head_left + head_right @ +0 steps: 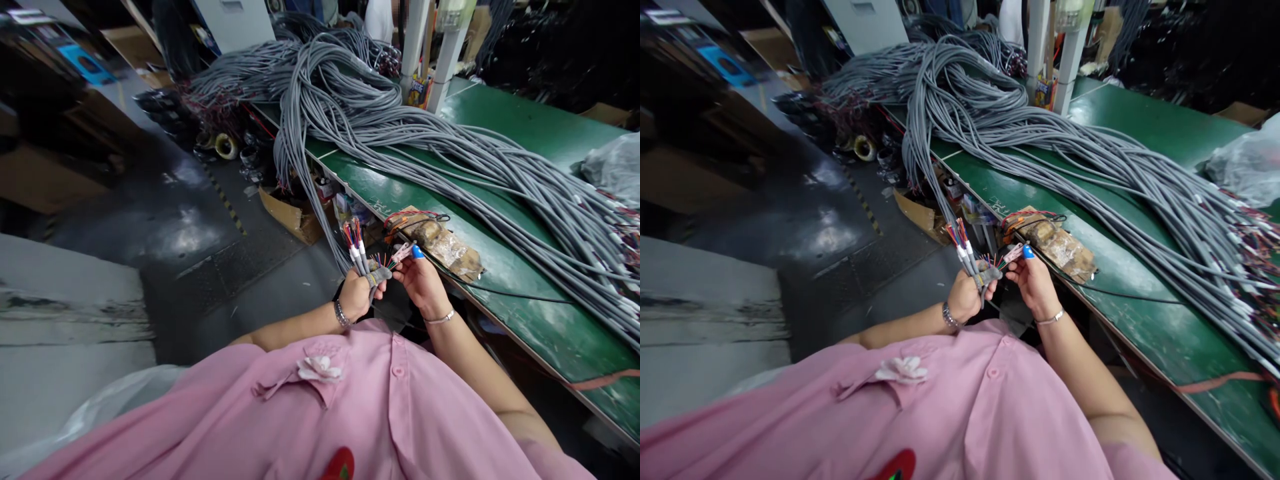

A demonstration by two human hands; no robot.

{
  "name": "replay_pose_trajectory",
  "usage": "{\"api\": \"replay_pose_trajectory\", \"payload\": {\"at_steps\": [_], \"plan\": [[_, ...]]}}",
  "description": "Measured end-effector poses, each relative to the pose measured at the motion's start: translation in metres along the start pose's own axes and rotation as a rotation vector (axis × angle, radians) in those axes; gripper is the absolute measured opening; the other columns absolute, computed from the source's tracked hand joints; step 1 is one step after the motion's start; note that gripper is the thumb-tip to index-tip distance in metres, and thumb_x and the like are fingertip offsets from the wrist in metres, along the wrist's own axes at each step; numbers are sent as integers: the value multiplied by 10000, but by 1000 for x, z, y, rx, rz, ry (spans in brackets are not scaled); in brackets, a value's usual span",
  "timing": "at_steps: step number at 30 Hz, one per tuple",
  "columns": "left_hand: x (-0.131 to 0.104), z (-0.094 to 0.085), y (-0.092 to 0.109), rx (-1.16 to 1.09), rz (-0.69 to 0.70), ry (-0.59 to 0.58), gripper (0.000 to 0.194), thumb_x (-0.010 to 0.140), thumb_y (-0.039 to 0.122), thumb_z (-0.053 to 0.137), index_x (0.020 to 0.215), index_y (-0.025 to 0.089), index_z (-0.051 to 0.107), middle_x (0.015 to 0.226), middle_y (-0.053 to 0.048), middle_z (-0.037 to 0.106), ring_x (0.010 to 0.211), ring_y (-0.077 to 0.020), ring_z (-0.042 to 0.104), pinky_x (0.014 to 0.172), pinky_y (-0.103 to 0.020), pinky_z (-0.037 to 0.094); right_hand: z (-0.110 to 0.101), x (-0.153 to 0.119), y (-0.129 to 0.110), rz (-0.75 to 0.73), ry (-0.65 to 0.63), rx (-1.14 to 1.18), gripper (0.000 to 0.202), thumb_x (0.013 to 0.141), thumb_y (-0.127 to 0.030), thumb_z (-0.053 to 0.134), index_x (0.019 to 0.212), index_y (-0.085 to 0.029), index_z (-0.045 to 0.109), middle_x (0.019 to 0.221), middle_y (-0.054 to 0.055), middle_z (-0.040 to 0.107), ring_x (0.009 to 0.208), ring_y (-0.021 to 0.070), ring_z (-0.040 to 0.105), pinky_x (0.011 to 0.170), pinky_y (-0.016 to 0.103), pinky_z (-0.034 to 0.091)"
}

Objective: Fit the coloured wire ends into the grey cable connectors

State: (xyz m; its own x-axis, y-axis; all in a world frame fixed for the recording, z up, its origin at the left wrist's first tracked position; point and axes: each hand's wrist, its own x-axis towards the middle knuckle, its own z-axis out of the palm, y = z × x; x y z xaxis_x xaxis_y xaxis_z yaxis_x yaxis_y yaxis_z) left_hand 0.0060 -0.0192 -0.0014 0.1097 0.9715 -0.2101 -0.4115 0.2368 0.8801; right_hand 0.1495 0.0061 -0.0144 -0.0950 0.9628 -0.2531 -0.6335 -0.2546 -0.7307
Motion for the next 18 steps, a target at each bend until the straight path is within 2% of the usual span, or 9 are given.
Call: {"api": "replay_pose_trajectory", "payload": {"at_steps": [8, 13, 18], "plan": [[4, 1, 3, 10, 3, 15, 287, 639, 371, 737, 641, 159, 543, 496, 24, 560, 361, -72, 440, 335, -205, 309, 1, 2, 1, 10, 1, 27, 277, 748, -484, 709, 842, -226, 666, 772, -13, 665, 668, 110, 578, 611, 230, 518], [6, -4, -5, 30, -23, -2, 261, 653, 362, 735, 684, 142, 598, 494, 19, 559, 368, -70, 442, 339, -199, 311, 4, 3, 3, -18, 34, 28, 250, 758, -467, 705, 840, -233, 675, 827, -13, 681, 719, 115, 592, 648, 231, 502], [6, -6, -8, 35, -16, -16, 252, 668, 358, 729, 693, 142, 600, 495, 20, 559, 363, -70, 440, 333, -195, 307, 2, 4, 6, 0, -1, 66, 292, 755, -502, 699, 842, -224, 678, 842, -6, 683, 735, 118, 605, 645, 227, 515]]}}
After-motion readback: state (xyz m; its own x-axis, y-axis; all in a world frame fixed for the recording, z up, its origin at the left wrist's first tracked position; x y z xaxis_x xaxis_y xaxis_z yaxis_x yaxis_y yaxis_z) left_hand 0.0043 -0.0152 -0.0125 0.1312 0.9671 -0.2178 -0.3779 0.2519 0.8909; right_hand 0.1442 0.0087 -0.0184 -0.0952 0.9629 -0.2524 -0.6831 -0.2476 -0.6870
